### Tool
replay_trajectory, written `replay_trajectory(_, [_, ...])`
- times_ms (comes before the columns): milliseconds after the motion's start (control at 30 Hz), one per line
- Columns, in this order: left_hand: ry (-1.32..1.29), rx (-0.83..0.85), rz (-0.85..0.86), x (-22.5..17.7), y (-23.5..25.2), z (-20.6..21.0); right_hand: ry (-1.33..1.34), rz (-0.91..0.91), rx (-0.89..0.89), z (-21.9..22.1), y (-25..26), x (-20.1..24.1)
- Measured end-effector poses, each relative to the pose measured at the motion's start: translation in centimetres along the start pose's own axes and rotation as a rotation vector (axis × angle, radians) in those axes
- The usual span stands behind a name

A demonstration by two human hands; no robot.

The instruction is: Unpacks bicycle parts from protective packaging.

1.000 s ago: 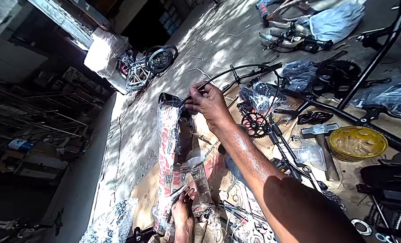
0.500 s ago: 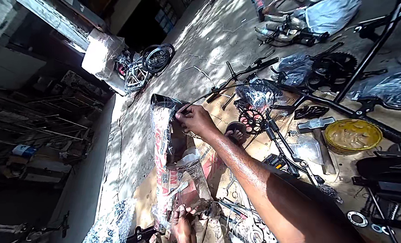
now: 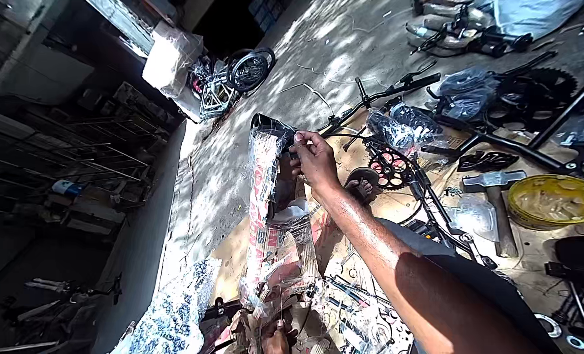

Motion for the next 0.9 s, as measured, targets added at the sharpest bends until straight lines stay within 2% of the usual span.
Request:
replay_trajectory(100, [0.042,-0.030,-0.002,1.7,0.6,-2.4,-0.148,-0.086,-0.097,-0.2,0.4,1.0])
replay_trajectory(200, [0.058,-0.041,-0.050,4.1,1.5,-4.8,-0.345,-0.337,-0.247,-0.2,-2.8,3.7])
replay_trajectory(267, [0.052,0.030,-0.063,3.9,0.9,-4.2,-0.383,-0.526,-0.208,1.4,-6.8,3.8])
replay_trajectory(300, [0.073,0.077,-0.030,3.1,0.4,-3.5,-0.401,-0.617,-0.116,2.9,-9.4,3.0])
replay_trajectory(333, [0.113,0.133,0.021,2.1,0.0,-2.6,-0.440,-0.696,0.039,5.0,-12.2,1.4])
replay_trajectory(400, [0.267,0.312,0.161,-0.2,-0.3,-0.7,-0.591,-0.776,0.529,9.9,-18.5,-4.2])
replay_trajectory(467, [0.511,0.438,0.326,-4.0,-1.2,1.0,-0.841,-0.608,1.170,12.9,-24.9,-12.9])
replay_trajectory(500, [0.664,0.434,0.390,-6.3,-1.9,1.4,-0.928,-0.491,1.417,12.7,-27.6,-17.0])
replay_trajectory(533, [0.815,0.411,0.440,-8.5,-2.1,1.6,-0.986,-0.381,1.574,11.9,-29.4,-20.2])
replay_trajectory(567, [0.921,0.391,0.475,-10.3,-2.2,1.7,-0.995,-0.298,1.651,11.1,-30.4,-22.3])
replay_trajectory(667, [0.956,0.334,0.584,-14.3,-2.5,1.5,-0.828,-0.213,1.603,10.8,-29.2,-22.9])
replay_trajectory(733, [0.865,0.165,0.873,-18.0,-4.2,1.6,-0.787,-0.127,1.456,10.9,-26.2,-21.9])
replay_trajectory(800, [0.833,-0.037,1.152,-21.8,-6.5,2.5,-0.886,-0.021,1.229,10.2,-22.4,-21.8])
replay_trajectory(833, [0.850,-0.055,1.191,-22.9,-6.6,3.5,-0.957,0.034,1.161,9.5,-21.1,-21.9])
replay_trajectory(900, [0.952,-0.014,1.095,-23.5,-4.9,5.6,-1.085,0.100,1.151,8.7,-20.0,-22.4])
Point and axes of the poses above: each hand's wrist, its own y-axis towards the middle knuckle, its own z-axis out of the palm, x = y × z, the point moved 10 cm from there along y, towards the middle knuckle, and after that the axes turned 7 degrees about -y, right-handed, at the moved point
